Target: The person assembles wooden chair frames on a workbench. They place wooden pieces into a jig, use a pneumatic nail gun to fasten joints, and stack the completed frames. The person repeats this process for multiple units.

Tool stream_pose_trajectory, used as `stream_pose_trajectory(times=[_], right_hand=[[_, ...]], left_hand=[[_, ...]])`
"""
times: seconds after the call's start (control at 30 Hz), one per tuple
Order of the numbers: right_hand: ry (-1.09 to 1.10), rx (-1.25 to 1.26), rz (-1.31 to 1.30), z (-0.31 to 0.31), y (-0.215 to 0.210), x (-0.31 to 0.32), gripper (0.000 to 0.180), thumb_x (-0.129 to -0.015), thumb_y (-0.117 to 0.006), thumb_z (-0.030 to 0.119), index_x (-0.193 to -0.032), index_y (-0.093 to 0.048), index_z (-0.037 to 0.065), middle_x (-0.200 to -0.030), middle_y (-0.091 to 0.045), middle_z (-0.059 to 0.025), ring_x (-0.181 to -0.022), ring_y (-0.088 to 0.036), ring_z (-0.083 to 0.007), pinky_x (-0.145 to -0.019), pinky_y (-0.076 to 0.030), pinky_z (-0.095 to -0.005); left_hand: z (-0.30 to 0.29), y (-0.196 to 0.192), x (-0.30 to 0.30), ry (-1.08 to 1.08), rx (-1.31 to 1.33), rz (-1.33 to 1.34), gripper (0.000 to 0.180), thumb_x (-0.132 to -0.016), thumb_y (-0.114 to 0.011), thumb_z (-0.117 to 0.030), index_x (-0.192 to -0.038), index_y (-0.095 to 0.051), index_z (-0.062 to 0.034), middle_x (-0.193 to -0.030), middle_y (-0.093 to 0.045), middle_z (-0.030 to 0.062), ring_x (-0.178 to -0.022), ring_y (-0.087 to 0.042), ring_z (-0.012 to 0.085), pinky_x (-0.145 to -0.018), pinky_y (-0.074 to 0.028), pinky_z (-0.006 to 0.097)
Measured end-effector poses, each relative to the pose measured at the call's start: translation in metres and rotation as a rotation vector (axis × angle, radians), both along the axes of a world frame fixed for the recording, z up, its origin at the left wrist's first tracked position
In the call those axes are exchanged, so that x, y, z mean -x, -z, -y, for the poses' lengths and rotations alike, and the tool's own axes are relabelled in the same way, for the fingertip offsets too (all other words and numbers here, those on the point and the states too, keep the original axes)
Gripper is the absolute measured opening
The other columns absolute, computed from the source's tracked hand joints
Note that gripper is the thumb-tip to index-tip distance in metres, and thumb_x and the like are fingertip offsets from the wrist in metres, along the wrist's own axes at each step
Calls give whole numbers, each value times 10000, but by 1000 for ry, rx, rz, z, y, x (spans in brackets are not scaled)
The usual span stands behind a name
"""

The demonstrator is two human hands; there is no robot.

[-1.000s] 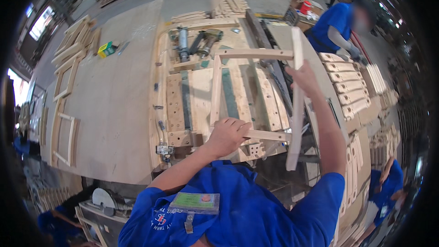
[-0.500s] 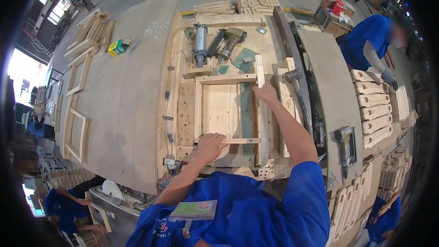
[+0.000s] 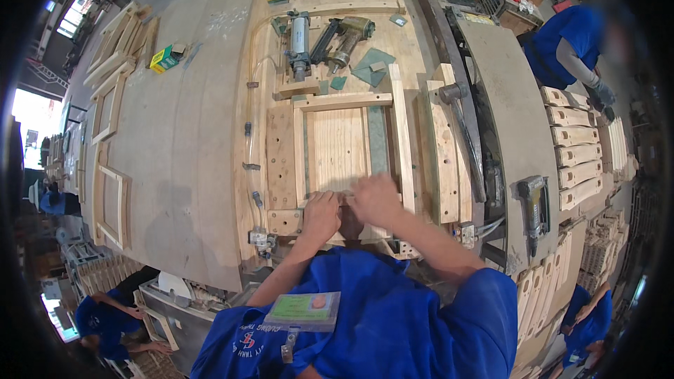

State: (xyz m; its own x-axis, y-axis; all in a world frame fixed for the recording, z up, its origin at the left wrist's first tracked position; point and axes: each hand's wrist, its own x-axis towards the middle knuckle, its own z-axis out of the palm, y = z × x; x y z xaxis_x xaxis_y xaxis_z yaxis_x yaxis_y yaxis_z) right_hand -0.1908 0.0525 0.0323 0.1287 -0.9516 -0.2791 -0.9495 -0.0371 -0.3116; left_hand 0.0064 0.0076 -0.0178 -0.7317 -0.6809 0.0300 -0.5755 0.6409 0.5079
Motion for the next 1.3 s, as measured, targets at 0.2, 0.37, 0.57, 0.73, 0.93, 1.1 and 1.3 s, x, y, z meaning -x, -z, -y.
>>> stream_pose_trajectory(times=[0.2,0.37,0.57,0.73,0.93,1.1,1.3], right_hand=[[131,331,96,-45,16,-35,352,-871,-758,225,-1147,-673,23,-1042,-673,-155,-1030,-662,-351,-944,-480,-474],[146,321,100,-45,15,-37,373,-867,-771,200,-1175,-672,12,-1090,-664,-170,-1070,-647,-351,-1014,-476,-480],[192,442,212,-71,1,-33,462,-903,-755,166,-1327,-658,11,-1308,-666,-218,-1267,-615,-413,-1130,-447,-510],[671,498,62,-166,-46,15,467,-933,-738,132,-1365,-638,-16,-1352,-651,-251,-1295,-586,-474,-1130,-449,-552],[1135,569,-164,-265,-21,71,582,-1057,-622,242,-1554,-479,-26,-1504,-535,-289,-1397,-490,-480,-1192,-368,-547],[953,499,-253,-211,-28,90,609,-1016,-672,216,-1552,-480,-1,-1460,-560,-265,-1362,-513,-472,-1151,-393,-554],[837,564,-232,-122,-26,135,569,-936,-751,227,-1441,-567,42,-1355,-618,-233,-1233,-598,-454,-1019,-488,-556]], left_hand=[[-6,-52,-44,45,167,-276,325,-883,-791,-115,-1178,-699,-16,-1203,-695,171,-1146,-673,393,-1102,-506,509],[2,-79,-106,5,338,-408,266,-870,-787,-53,-1126,-720,-18,-1197,-688,163,-1170,-662,417,-1072,-537,559],[1,-65,-63,-85,285,-486,214,-888,-782,-57,-1094,-730,-32,-1093,-717,128,-1089,-684,356,-986,-554,503],[9,-45,-4,-62,95,-490,125,-937,-767,-102,-1042,-743,-38,-1030,-748,131,-1003,-704,351,-902,-550,464],[29,-4,43,-77,-123,-284,200,-1004,-696,-227,-1064,-756,-47,-1034,-748,159,-1015,-692,372,-913,-547,478],[30,-2,56,-95,-151,-113,304,-1037,-636,-319,-1102,-764,-51,-1073,-749,161,-1058,-681,375,-964,-537,499],[30,-10,59,-134,-139,-55,308,-1024,-638,-321,-1063,-769,-45,-1057,-741,170,-1061,-673,378,-961,-535,499]])
